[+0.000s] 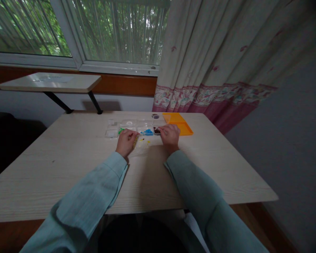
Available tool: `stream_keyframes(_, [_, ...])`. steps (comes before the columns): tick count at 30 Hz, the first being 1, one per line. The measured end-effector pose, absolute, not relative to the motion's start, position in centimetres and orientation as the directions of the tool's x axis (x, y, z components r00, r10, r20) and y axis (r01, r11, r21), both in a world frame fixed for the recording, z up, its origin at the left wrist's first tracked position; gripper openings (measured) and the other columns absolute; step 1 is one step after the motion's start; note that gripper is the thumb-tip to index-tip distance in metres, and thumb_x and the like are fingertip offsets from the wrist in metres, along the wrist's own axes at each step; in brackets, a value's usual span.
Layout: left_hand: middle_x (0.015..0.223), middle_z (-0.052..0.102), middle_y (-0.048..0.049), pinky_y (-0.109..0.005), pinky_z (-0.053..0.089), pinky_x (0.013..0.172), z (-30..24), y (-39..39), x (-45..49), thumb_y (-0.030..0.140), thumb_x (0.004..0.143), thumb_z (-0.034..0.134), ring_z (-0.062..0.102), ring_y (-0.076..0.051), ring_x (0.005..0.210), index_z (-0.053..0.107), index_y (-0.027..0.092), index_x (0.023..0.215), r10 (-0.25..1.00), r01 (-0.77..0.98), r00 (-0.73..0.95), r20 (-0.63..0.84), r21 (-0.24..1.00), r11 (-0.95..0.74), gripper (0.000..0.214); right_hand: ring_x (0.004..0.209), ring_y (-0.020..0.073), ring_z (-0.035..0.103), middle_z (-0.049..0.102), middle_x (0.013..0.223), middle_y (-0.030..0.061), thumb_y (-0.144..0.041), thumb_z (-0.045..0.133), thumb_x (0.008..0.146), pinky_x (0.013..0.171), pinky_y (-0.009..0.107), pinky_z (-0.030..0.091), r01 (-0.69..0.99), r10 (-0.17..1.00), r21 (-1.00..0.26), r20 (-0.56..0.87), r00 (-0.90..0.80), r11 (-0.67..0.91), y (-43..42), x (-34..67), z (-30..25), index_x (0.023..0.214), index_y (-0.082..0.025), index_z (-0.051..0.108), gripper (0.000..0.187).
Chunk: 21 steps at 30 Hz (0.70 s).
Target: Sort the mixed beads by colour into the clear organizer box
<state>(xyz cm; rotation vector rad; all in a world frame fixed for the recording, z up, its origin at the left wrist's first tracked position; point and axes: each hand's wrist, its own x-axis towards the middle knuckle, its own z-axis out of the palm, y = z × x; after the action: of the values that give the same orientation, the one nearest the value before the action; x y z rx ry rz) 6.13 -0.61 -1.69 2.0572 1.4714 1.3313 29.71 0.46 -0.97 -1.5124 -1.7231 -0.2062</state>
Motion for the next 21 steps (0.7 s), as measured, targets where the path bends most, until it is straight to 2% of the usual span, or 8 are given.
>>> stream_keyframes(7, [0.086, 0.063, -0.0062, -0.036, 0.039, 0.087, -1.2, -1.1, 6.2, 0.033, 0.092, 0.049, 0.053, -0.021, 0.089, 0.074, 0.021, 0.089, 0.852, 0.715, 0.106, 0.513, 0.556, -0.424, 0.028, 0.095, 0.0255, 0.047, 0.067, 0.095, 0.0104, -0.04, 0.047, 0.094, 0.083, 0.04, 0.03, 0.895, 0.798, -0.385, 0.599, 0.058, 0.224, 0.8, 30.0, -1.7, 0.091, -0.022, 0.076, 0.034])
stream_keyframes(14, [0.086, 0.061, -0.0076, -0.037, 0.037, 0.085, -1.1, -1.4, 6.6, 0.033, 0.093, 0.047, 0.05, -0.022, 0.089, 0.074, 0.019, 0.092, 0.849, 0.745, 0.177, 0.497, 0.496, -0.446, 0.03, 0.093, 0.0249, 0.048, 0.067, 0.094, 0.01, -0.037, 0.044, 0.095, 0.083, 0.039, 0.031, 0.897, 0.792, -0.384, 0.607, 0.066, 0.22, 0.9, 29.9, -1.7, 0.093, -0.02, 0.073, 0.034])
stream_keyframes(21, [0.091, 0.06, -0.0078, -0.04, 0.036, 0.088, -0.9, -1.8, 7.6, 0.037, 0.084, 0.061, 0.048, -0.025, 0.094, 0.072, 0.022, 0.094, 0.837, 0.785, 0.233, 0.496, 0.412, -0.463, 0.021, 0.093, 0.024, 0.048, 0.067, 0.093, 0.0091, -0.038, 0.043, 0.095, 0.082, 0.038, 0.031, 0.901, 0.785, -0.367, 0.618, 0.05, 0.231, 1.0, 29.4, -2.0, 0.094, -0.021, 0.073, 0.034])
